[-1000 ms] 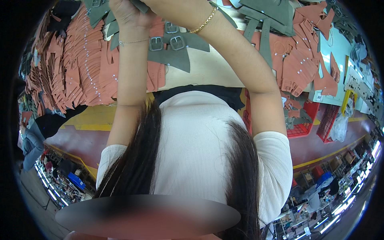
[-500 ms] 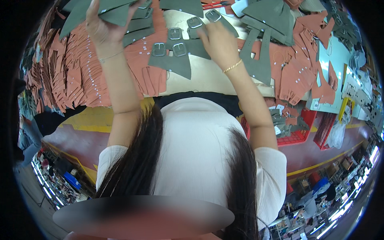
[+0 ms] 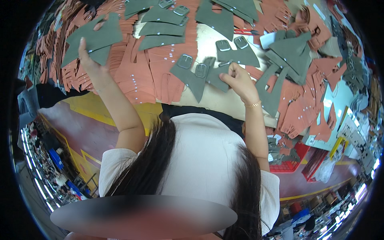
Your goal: The person sorts and stacks pre-cut olive-green fabric pieces with metal buckles on a table. They repeatedly pick up pieces, align them, and place them into neat piles while occasionally moving other pieces aside.
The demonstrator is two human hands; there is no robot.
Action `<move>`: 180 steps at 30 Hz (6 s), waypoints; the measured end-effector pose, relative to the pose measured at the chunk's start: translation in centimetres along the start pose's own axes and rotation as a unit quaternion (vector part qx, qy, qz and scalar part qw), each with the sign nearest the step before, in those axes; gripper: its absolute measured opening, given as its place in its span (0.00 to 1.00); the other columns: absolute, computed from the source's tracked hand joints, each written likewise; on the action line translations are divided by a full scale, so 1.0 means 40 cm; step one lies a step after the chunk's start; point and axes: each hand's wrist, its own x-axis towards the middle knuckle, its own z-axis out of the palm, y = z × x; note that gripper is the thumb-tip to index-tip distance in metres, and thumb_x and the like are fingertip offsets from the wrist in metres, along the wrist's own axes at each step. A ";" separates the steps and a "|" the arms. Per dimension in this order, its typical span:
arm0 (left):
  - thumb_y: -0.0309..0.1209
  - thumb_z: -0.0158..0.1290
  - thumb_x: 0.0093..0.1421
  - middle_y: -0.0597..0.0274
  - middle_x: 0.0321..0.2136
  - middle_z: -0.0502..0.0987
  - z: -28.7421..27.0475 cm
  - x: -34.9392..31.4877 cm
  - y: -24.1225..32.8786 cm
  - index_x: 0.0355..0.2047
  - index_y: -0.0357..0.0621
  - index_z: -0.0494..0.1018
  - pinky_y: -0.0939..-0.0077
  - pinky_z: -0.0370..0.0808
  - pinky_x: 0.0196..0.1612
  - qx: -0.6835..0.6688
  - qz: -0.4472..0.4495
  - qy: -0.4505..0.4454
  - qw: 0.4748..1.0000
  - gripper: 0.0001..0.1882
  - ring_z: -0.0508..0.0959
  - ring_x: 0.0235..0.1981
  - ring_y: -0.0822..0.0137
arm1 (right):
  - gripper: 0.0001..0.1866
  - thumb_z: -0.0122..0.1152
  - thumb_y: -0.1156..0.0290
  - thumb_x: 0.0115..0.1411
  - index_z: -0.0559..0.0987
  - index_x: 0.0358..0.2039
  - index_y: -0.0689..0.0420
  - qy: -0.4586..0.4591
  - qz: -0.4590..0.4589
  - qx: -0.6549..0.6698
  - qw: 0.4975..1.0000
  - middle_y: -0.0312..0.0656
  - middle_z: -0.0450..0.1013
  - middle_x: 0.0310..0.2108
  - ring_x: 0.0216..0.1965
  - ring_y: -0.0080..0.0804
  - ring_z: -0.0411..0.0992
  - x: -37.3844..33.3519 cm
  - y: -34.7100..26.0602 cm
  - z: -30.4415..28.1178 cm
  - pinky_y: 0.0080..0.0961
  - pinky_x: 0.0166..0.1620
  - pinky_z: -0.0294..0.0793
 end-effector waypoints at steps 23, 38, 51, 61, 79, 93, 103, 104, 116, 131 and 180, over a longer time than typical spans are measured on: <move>0.32 0.55 0.64 0.55 0.48 0.77 0.005 -0.083 -0.149 0.54 0.33 0.68 0.61 0.79 0.45 -0.114 -0.096 0.083 0.985 0.22 0.80 0.45 0.60 | 0.17 0.70 0.57 0.55 0.78 0.35 0.56 0.148 -0.332 -0.257 0.896 0.38 0.78 0.30 0.29 0.33 0.77 0.307 -0.293 0.246 0.29 0.35 0.77; 0.31 0.48 0.67 0.51 0.56 0.72 -0.052 -0.054 -0.115 0.59 0.36 0.65 0.56 0.72 0.58 -0.170 -0.140 0.066 0.973 0.21 0.74 0.56 0.56 | 0.15 0.59 0.71 0.58 0.80 0.46 0.47 0.277 -0.455 -0.416 0.737 0.38 0.80 0.29 0.22 0.41 0.77 0.485 -0.384 0.204 0.35 0.25 0.77; 0.40 0.50 0.69 0.53 0.56 0.72 0.033 0.025 -0.195 0.60 0.39 0.65 0.52 0.64 0.65 -0.133 -0.127 0.071 0.980 0.24 0.72 0.58 0.53 | 0.19 0.63 0.71 0.55 0.79 0.49 0.46 0.060 -0.633 -0.398 0.662 0.36 0.69 0.61 0.64 0.40 0.64 0.306 -0.337 0.394 0.46 0.65 0.61; 0.31 0.42 0.71 0.56 0.60 0.69 -0.034 0.393 -0.442 0.61 0.43 0.64 0.44 0.60 0.66 -0.274 -0.329 0.186 0.884 0.19 0.67 0.62 0.54 | 0.13 0.63 0.76 0.56 0.80 0.43 0.52 0.054 -0.506 -0.366 0.779 0.38 0.71 0.58 0.63 0.43 0.66 0.243 -0.228 0.202 0.44 0.62 0.65; 0.37 0.47 0.68 0.40 0.64 0.60 -0.009 0.104 -0.236 0.65 0.33 0.54 0.48 0.56 0.69 -0.116 -0.281 0.003 0.953 0.31 0.60 0.67 0.45 | 0.10 0.56 0.70 0.66 0.81 0.44 0.58 0.369 -0.267 -0.336 0.824 0.45 0.77 0.50 0.52 0.42 0.75 -0.037 -0.061 -0.242 0.33 0.55 0.72; 0.36 0.49 0.67 0.35 0.62 0.59 -0.017 -0.054 -0.300 0.62 0.30 0.52 0.44 0.59 0.68 -0.106 -0.394 0.006 0.913 0.31 0.61 0.65 0.39 | 0.10 0.58 0.70 0.63 0.81 0.44 0.56 0.485 -0.247 -0.351 0.762 0.42 0.77 0.50 0.51 0.43 0.74 -0.092 0.023 -0.424 0.33 0.53 0.73; 0.36 0.49 0.67 0.40 0.62 0.56 0.067 -0.085 -0.286 0.62 0.36 0.53 0.44 0.59 0.67 -0.043 -0.403 -0.002 0.914 0.29 0.59 0.65 0.40 | 0.16 0.65 0.69 0.56 0.80 0.47 0.53 0.457 -0.216 -0.384 0.773 0.41 0.74 0.55 0.57 0.46 0.70 -0.011 0.118 -0.439 0.38 0.57 0.71; 0.37 0.49 0.67 0.40 0.62 0.56 0.071 -0.088 -0.286 0.62 0.37 0.54 0.44 0.60 0.66 -0.044 -0.404 -0.009 0.914 0.29 0.59 0.65 0.41 | 0.18 0.66 0.68 0.56 0.79 0.48 0.52 0.452 -0.219 -0.402 0.765 0.40 0.73 0.57 0.59 0.47 0.68 0.002 0.125 -0.439 0.39 0.59 0.70; 0.36 0.51 0.66 0.43 0.58 0.62 0.101 -0.093 -0.311 0.59 0.39 0.60 0.47 0.62 0.65 -0.087 -0.411 -0.064 0.905 0.25 0.62 0.62 0.44 | 0.18 0.60 0.58 0.62 0.79 0.51 0.49 0.405 -0.216 -0.437 0.773 0.42 0.70 0.60 0.64 0.47 0.64 0.090 0.170 -0.466 0.44 0.66 0.61; 0.36 0.46 0.68 0.39 0.64 0.56 0.266 -0.154 -0.480 0.64 0.31 0.54 0.52 0.60 0.67 -0.107 -0.526 -0.027 0.843 0.30 0.60 0.66 0.44 | 0.16 0.45 0.55 0.71 0.77 0.47 0.50 0.513 -0.125 -0.322 0.786 0.55 0.78 0.31 0.35 0.62 0.75 0.097 0.131 -0.461 0.52 0.37 0.73; 0.32 0.50 0.65 0.43 0.56 0.73 0.367 -0.025 -0.152 0.59 0.32 0.66 0.52 0.67 0.63 -0.427 -0.270 -0.332 0.797 0.25 0.71 0.58 0.50 | 0.17 0.64 0.61 0.61 0.79 0.47 0.57 0.237 -0.319 -0.105 0.912 0.41 0.75 0.35 0.37 0.32 0.74 -0.003 -0.042 -0.029 0.28 0.41 0.73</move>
